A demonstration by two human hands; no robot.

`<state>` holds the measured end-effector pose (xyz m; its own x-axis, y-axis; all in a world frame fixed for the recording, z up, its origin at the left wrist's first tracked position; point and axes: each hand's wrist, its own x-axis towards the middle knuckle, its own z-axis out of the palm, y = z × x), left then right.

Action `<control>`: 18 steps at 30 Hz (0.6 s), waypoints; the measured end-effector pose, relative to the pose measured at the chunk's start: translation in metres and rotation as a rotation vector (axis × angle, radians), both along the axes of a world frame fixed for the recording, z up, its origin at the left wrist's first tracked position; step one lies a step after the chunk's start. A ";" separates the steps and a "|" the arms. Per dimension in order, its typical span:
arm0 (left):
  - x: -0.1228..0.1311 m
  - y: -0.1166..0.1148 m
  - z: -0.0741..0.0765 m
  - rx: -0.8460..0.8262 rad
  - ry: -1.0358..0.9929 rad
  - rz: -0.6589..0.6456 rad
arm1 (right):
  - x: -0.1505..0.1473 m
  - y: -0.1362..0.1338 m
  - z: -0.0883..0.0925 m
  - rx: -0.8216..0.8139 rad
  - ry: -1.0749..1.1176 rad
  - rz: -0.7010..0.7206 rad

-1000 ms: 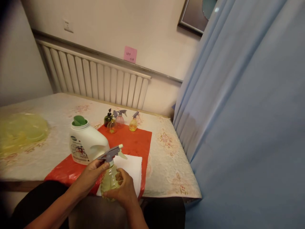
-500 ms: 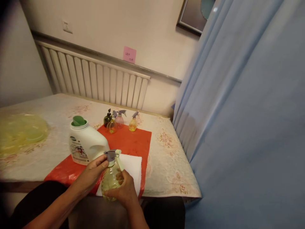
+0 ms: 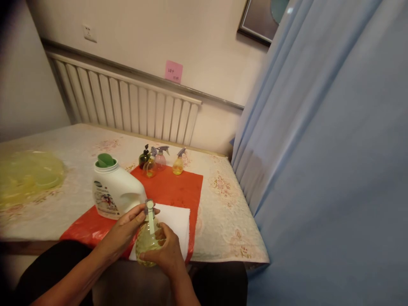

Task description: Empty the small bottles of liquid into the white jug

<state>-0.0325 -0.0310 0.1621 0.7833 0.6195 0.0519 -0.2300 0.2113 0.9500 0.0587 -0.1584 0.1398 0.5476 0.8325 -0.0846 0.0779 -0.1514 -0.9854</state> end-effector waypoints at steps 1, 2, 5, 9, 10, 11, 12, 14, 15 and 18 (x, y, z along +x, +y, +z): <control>0.000 0.000 -0.001 -0.003 -0.005 0.006 | 0.000 0.000 0.000 0.003 0.006 0.003; 0.001 0.001 -0.003 -0.007 -0.006 0.013 | 0.000 0.001 0.000 0.002 0.007 0.000; 0.000 0.004 -0.006 -0.028 0.010 0.012 | 0.000 0.001 -0.002 -0.005 0.007 -0.009; -0.001 0.007 -0.008 -0.080 0.029 -0.051 | 0.000 0.000 -0.004 0.017 0.024 0.018; -0.001 0.007 -0.009 -0.075 0.021 -0.039 | -0.001 0.000 -0.004 0.021 0.022 0.020; -0.001 0.007 -0.009 -0.060 0.009 -0.014 | -0.001 0.000 -0.004 0.023 0.017 0.019; -0.001 0.007 -0.008 -0.040 -0.004 0.011 | -0.001 0.000 -0.004 0.024 0.011 0.019; -0.001 0.008 -0.008 -0.011 -0.018 0.030 | -0.001 0.000 -0.005 0.023 0.006 0.022; -0.001 0.008 -0.007 -0.010 -0.018 0.017 | -0.001 0.000 -0.005 0.024 0.009 0.022; -0.003 0.009 -0.007 -0.045 0.001 -0.044 | 0.000 0.000 -0.005 0.037 0.036 0.038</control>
<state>-0.0352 -0.0219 0.1554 0.8099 0.5861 0.0235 -0.2184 0.2641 0.9395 0.0583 -0.1582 0.1346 0.5129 0.8554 -0.0723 0.0471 -0.1121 -0.9926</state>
